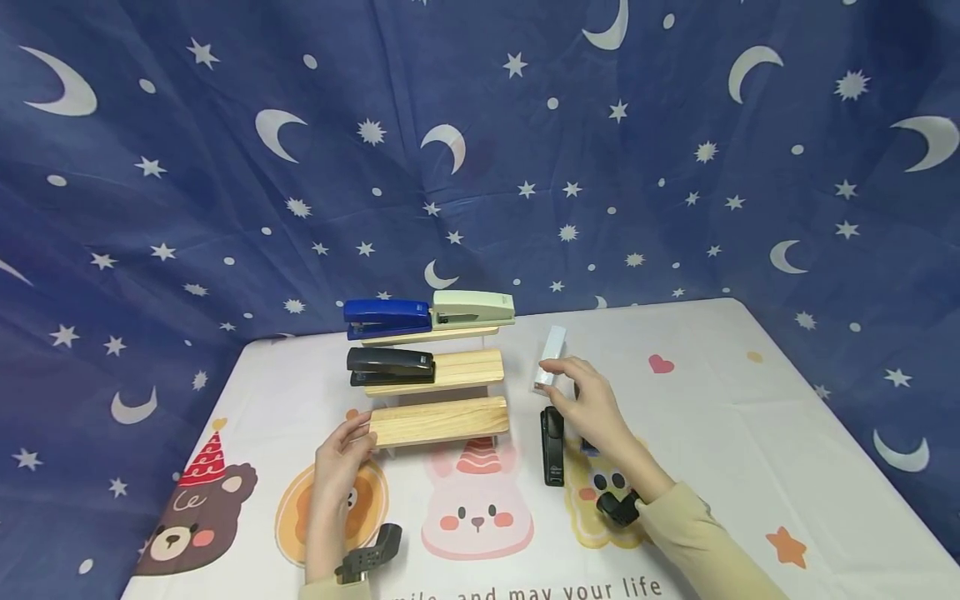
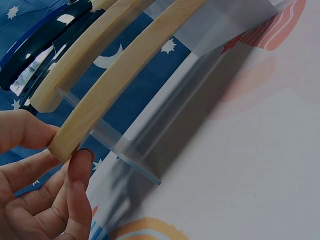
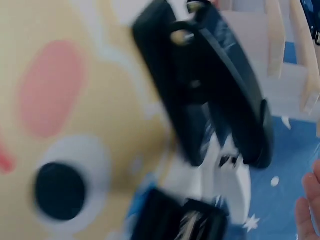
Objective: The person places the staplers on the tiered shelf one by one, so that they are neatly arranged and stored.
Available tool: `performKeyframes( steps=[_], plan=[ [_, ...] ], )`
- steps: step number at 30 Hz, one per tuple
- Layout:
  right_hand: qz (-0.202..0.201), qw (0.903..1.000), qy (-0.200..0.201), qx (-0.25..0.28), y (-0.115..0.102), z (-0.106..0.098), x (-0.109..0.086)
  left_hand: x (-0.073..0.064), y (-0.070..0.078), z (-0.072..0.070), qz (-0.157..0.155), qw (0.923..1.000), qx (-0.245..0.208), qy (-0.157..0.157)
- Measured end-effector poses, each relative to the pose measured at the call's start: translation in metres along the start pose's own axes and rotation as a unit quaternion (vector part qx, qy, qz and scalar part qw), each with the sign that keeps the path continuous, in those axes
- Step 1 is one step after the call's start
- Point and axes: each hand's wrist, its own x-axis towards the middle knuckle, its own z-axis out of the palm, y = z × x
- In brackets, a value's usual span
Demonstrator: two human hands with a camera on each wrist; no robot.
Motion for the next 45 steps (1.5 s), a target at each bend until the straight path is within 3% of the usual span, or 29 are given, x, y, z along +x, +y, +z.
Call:
performKeyframes(
  steps=[14,30,45],
  plan=[
    [0.013,0.9988,0.025,-0.041,0.026,-0.017,-0.024,0.0,0.0,0.0,0.0,0.9999,-0.011,0.001],
    [0.114,0.9918,-0.014,-0.055,0.045,-0.019,-0.031,-0.002,0.0,0.001,0.0,0.9999,-0.011,-0.001],
    [0.179,0.9822,-0.051,-0.024,0.053,-0.014,-0.025,-0.001,0.0,0.0,0.0,1.0,-0.006,-0.004]
  ],
)
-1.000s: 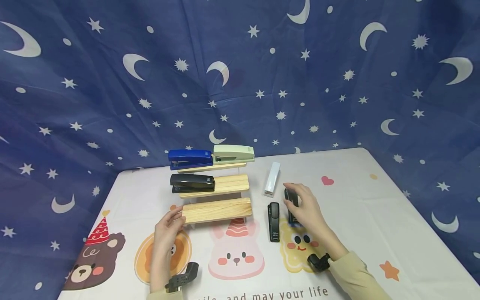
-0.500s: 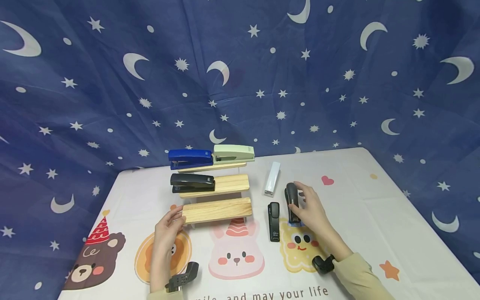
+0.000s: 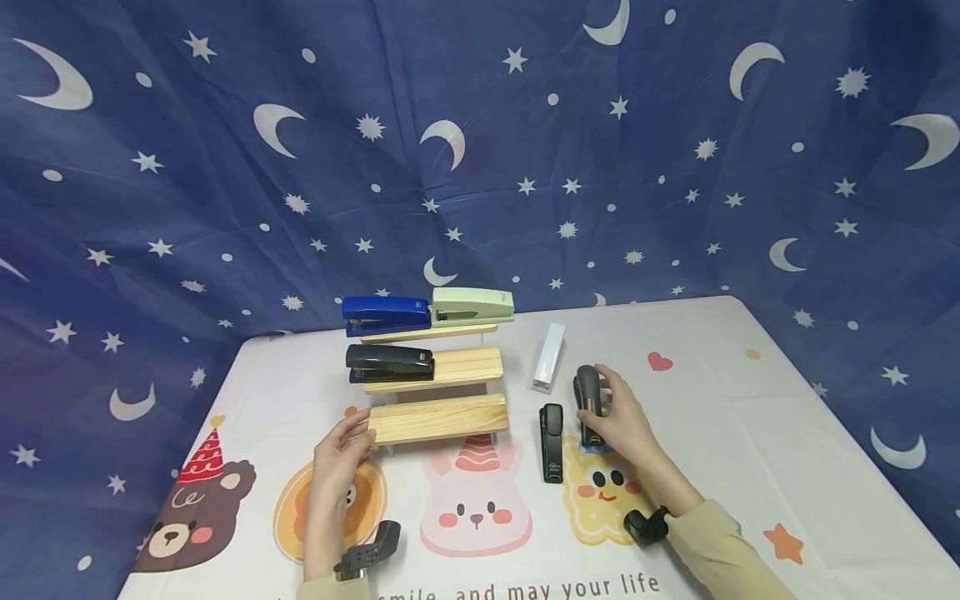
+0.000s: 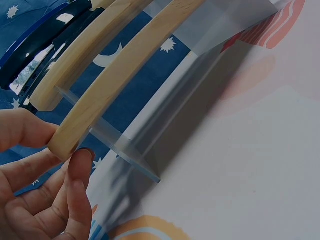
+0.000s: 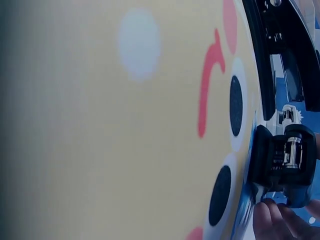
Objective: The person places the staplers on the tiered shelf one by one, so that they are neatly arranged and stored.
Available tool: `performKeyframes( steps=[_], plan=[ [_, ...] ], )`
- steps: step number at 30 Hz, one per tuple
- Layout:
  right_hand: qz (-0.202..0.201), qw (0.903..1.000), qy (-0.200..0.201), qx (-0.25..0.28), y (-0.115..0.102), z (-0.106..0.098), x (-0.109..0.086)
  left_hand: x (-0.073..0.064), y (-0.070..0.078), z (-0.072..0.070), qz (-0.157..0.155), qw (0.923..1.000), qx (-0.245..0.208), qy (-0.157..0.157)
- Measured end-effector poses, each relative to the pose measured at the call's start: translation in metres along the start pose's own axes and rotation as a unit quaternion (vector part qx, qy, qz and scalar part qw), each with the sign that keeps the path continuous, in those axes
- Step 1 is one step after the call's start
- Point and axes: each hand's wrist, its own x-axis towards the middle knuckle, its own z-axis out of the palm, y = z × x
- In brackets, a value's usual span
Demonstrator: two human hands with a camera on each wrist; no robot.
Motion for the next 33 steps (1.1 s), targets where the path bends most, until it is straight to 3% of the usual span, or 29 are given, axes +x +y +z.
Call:
performKeyframes(
  steps=[13,33],
  plan=[
    [0.018,0.9995,-0.008,-0.025,-0.0036,-0.0002,0.0021,0.0009,-0.0006,-0.0001,0.004,1.0,-0.004,-0.001],
    [0.01,0.9997,-0.002,-0.024,-0.0009,0.0001,0.0041,0.0011,-0.0015,-0.0001,0.002,1.0,-0.006,-0.003]
  ],
)
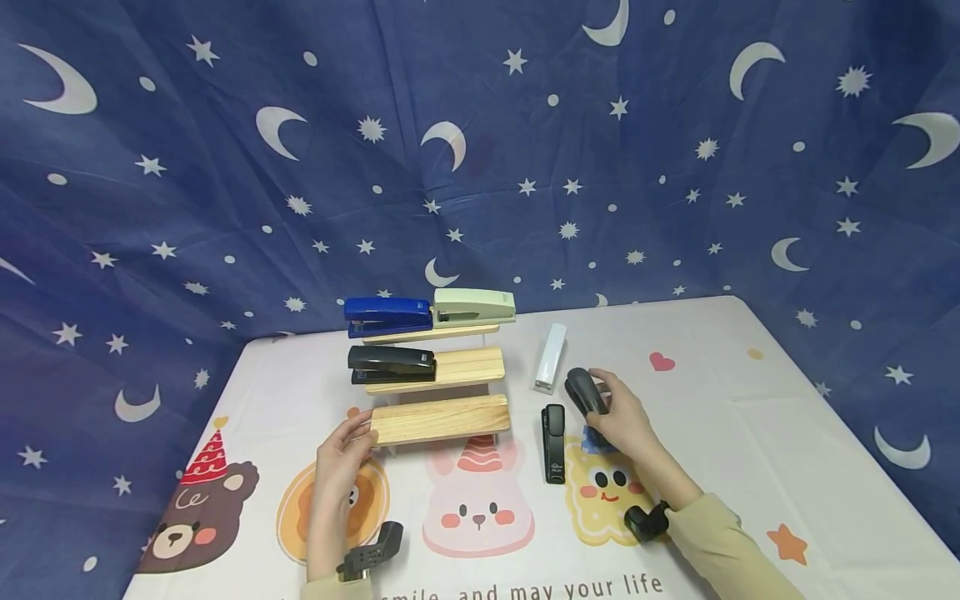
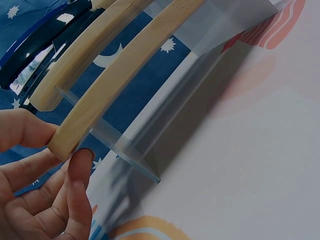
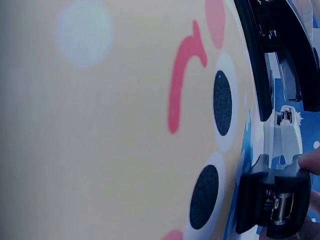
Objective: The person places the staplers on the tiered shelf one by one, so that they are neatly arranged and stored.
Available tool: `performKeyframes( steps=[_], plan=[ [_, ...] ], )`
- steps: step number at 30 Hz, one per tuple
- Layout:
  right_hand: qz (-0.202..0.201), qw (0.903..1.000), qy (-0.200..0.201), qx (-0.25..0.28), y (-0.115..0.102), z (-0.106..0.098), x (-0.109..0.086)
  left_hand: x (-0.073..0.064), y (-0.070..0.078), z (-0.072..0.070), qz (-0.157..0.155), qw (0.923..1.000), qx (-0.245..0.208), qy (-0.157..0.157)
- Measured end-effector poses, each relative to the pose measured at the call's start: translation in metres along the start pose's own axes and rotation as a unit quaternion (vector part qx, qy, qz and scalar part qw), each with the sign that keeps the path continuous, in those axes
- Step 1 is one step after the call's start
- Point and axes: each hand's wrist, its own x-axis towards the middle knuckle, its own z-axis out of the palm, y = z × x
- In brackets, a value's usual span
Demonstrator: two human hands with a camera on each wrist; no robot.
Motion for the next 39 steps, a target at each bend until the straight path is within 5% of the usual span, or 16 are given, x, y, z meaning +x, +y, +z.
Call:
performKeyframes(
  steps=[18,39],
  plan=[
    [-0.01,0.9999,-0.004,0.006,0.0,-0.008,0.001,0.0,0.0,0.001,0.002,1.0,0.004,0.004],
    [-0.05,0.9986,-0.007,0.015,-0.024,-0.025,0.002,-0.001,0.001,0.0,0.004,1.0,0.003,0.007]
  ],
)
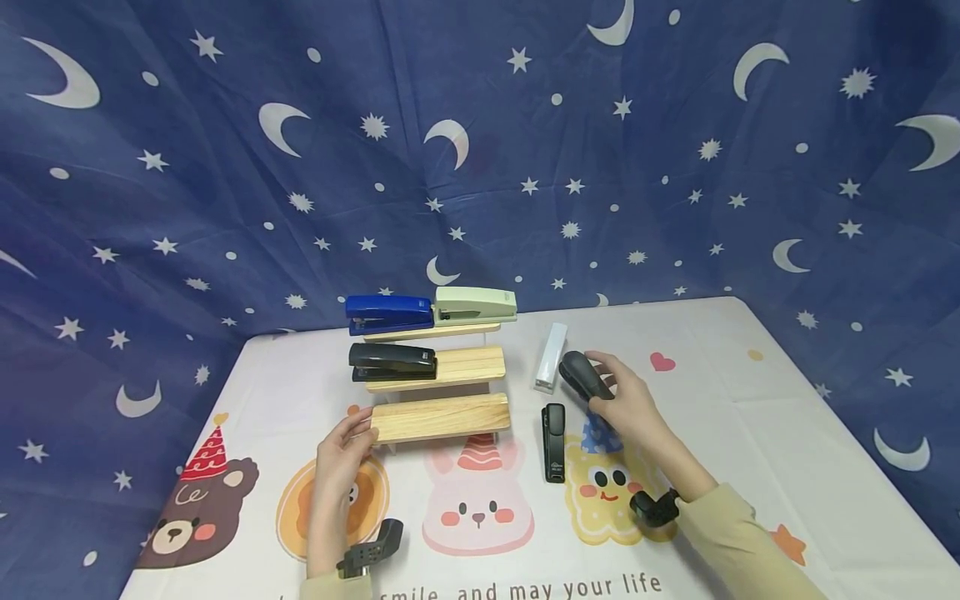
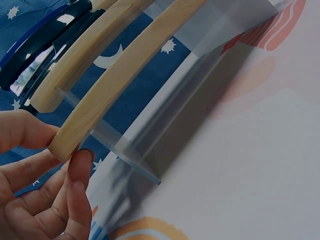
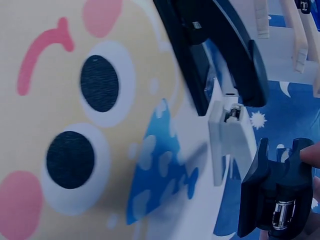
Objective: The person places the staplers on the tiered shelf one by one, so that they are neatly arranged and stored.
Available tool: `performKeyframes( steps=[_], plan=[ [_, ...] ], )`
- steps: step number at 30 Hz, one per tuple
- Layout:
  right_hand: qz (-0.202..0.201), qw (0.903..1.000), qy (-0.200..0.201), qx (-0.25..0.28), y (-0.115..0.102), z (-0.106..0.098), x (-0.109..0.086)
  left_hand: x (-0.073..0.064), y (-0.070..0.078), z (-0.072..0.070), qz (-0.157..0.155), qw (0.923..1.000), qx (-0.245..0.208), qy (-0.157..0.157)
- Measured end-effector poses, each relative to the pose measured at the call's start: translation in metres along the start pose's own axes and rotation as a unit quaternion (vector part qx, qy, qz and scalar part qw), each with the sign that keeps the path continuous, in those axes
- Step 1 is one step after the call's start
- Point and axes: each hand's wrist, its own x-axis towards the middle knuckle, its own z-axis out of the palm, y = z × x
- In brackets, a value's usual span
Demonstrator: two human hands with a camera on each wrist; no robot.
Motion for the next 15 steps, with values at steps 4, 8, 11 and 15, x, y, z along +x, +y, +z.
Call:
performKeyframes(
  steps=[4,8,11,15],
  plan=[
    [-0.017,0.9999,0.003,0.0,-0.004,-0.003,0.001,-0.001,0.0,0.0,0.0,1.0,-0.001,0.001],
    [-0.025,0.9997,0.002,0.005,-0.009,-0.004,0.002,-0.001,0.0,0.0,0.001,1.0,0.0,-0.001],
    [-0.027,0.9996,-0.001,0.009,-0.013,-0.005,0.003,-0.001,0.001,0.0,0.001,1.0,0.001,-0.002],
    [-0.031,0.9993,-0.006,0.02,-0.021,-0.005,0.004,-0.001,0.001,0.0,0.001,1.0,0.0,0.0]
  ],
)
